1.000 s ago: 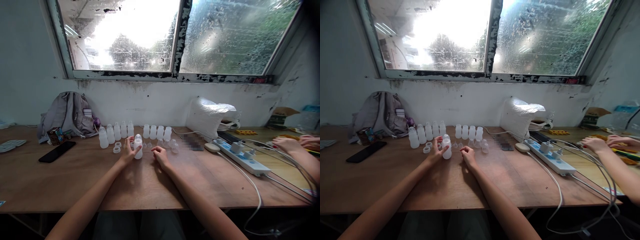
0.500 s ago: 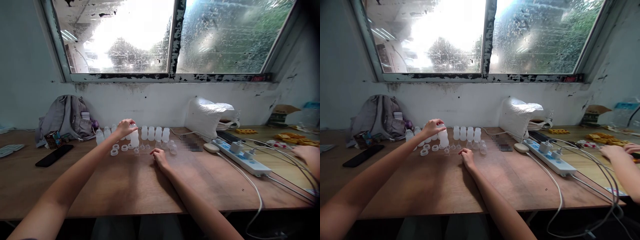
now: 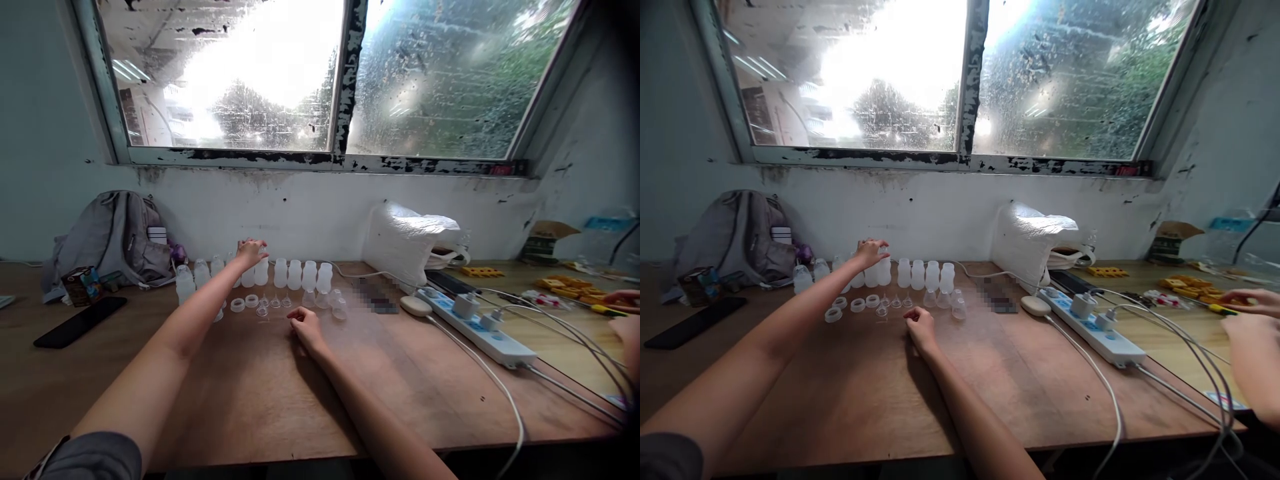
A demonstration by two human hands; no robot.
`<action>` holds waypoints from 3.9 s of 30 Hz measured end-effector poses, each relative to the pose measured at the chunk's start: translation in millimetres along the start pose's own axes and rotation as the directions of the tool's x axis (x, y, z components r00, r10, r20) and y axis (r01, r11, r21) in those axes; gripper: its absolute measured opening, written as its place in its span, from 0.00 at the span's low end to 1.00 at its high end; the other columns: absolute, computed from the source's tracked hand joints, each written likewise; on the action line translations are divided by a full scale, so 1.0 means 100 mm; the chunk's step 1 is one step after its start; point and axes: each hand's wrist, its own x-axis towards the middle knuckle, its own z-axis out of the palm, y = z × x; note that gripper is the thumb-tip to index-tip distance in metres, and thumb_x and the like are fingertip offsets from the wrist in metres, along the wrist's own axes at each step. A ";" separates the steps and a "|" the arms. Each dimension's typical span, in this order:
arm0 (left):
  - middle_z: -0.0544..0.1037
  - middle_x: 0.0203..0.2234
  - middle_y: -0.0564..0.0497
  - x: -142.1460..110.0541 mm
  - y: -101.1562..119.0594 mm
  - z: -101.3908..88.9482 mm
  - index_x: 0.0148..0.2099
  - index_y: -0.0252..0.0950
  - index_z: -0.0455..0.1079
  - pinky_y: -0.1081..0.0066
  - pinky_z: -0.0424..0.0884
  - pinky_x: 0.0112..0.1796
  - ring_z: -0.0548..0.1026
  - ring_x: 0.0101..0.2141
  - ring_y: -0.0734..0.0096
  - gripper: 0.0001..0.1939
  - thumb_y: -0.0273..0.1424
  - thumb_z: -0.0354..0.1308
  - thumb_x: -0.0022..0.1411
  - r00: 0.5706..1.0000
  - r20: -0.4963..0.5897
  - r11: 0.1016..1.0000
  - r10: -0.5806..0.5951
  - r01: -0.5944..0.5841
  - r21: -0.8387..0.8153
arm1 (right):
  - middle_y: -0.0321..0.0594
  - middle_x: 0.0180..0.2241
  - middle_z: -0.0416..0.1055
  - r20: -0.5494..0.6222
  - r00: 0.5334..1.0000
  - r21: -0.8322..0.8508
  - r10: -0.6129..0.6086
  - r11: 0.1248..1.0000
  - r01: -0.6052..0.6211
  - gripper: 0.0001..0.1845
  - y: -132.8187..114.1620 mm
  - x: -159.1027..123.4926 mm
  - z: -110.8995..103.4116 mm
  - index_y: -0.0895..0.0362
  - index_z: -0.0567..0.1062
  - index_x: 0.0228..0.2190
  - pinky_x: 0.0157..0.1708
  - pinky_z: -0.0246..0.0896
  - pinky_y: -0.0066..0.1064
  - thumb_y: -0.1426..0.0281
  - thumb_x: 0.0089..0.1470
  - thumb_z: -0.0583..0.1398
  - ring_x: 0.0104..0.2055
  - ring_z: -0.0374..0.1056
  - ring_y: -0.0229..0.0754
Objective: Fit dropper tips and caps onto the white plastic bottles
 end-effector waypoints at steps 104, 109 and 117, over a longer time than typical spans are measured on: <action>0.71 0.37 0.48 -1.68 0.48 0.43 0.42 0.37 0.64 0.67 0.65 0.41 0.69 0.40 0.66 0.18 0.29 0.58 0.46 0.995 -0.066 0.724 0.073 -0.098 -0.683 | 0.39 0.27 0.66 0.100 0.923 -0.330 -0.370 0.863 0.382 0.17 0.07 0.11 0.07 0.60 0.70 0.36 0.33 0.57 0.26 0.81 0.41 0.51 0.29 0.62 0.35; 0.72 0.35 0.48 -1.67 0.43 0.53 0.43 0.37 0.65 0.65 0.65 0.41 0.69 0.39 0.64 0.19 0.31 0.59 0.45 0.997 -0.046 0.777 0.064 -0.078 -0.624 | 0.39 0.28 0.65 0.131 0.905 -0.305 -0.405 0.852 0.425 0.12 0.05 0.06 0.09 0.60 0.71 0.33 0.33 0.57 0.26 0.78 0.44 0.52 0.29 0.61 0.34; 0.73 0.35 0.47 -1.67 0.43 0.58 0.43 0.37 0.65 0.65 0.65 0.39 0.69 0.38 0.62 0.19 0.34 0.58 0.46 0.995 0.011 0.807 0.096 -0.071 -0.586 | 0.38 0.28 0.64 0.175 0.908 -0.302 -0.380 0.857 0.417 0.09 -0.06 0.02 0.20 0.58 0.72 0.32 0.32 0.56 0.25 0.72 0.47 0.54 0.29 0.60 0.34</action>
